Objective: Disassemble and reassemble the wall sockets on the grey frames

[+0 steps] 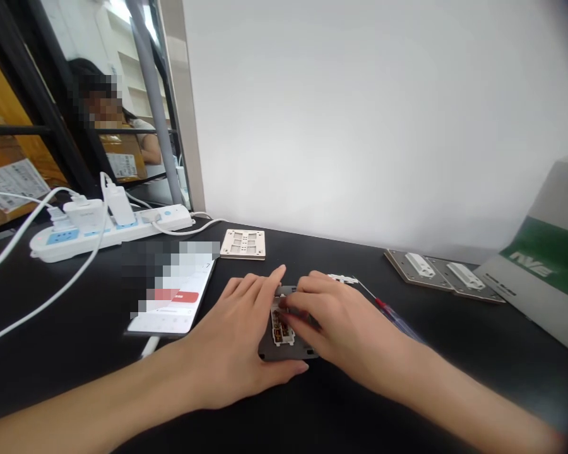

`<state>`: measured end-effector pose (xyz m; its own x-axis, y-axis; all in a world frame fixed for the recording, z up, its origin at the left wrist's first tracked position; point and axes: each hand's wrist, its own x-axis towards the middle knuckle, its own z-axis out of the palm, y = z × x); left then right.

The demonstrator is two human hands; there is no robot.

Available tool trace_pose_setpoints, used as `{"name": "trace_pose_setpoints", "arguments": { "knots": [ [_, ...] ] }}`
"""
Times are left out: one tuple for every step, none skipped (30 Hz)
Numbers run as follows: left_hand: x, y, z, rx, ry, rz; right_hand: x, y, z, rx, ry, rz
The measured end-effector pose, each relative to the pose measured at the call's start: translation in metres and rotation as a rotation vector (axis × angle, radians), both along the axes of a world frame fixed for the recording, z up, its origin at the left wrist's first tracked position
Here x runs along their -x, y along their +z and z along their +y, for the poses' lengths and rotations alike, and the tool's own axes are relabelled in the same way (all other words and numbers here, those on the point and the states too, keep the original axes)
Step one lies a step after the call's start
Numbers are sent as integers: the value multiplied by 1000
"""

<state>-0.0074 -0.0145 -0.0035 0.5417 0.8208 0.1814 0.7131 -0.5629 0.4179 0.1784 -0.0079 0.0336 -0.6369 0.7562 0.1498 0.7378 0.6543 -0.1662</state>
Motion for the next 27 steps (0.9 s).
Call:
{"name": "trace_pose_setpoints", "arguments": {
  "knots": [
    [0,0,0,-7,-6,-13,7,2,4,28,-10,-23],
    [0,0,0,-14,-12,-26,12,4,7,48,-20,-37],
    [1,0,1,-21,-19,-39,17,5,11,63,-26,-44],
    [1,0,1,-25,-28,-49,20,6,14,74,-30,-48],
    [1,1,1,-28,-36,-57,23,7,16,86,-35,-54],
    [1,1,1,-29,-43,-63,24,7,18,94,-37,-59],
    [2,1,1,-31,-49,-66,25,8,19,96,-33,-60],
    [2,1,1,-31,-54,-66,24,8,19,92,-23,-56],
    [2,1,1,-28,-56,-62,21,9,19,83,-11,-47],
    [3,1,1,-21,-55,-55,16,10,20,70,-4,-27],
    [3,1,1,-11,-51,-47,9,12,20,52,-10,5],
    [4,1,1,-1,-45,-41,-1,13,21,23,-26,42],
    [4,1,1,11,-36,-37,-13,14,23,-11,-70,95],
    [4,1,1,21,-30,-35,-26,13,25,-72,-129,143],
    [4,2,1,29,-23,-36,-40,12,27,-140,-185,156],
    [4,2,1,36,-18,-38,-54,9,29,-189,-230,136],
    [4,2,0,45,-11,-38,-66,5,31,-198,-254,120],
    [4,1,0,58,-2,-33,-75,-1,32,-199,-265,109],
    [3,1,-1,71,11,-24,-83,-7,32,-199,-271,97],
    [3,1,-1,83,25,-12,-87,-14,32,-199,-268,89],
    [2,0,-2,91,37,4,-89,-19,32,-202,-260,81],
    [2,-1,-2,92,45,19,-89,-24,31,-208,-249,73],
    [2,-2,-3,85,54,33,-89,-28,30,-216,-237,64],
    [1,-2,-2,74,62,44,-88,-31,30,-228,-229,58],
    [1,-3,-2,62,71,54,-86,-32,29,-244,-226,53],
    [1,-4,-2,54,80,63,-86,-33,28,-265,-228,51],
    [1,-4,-1,51,88,72,-85,-32,28,-290,-234,51]
  ]
}}
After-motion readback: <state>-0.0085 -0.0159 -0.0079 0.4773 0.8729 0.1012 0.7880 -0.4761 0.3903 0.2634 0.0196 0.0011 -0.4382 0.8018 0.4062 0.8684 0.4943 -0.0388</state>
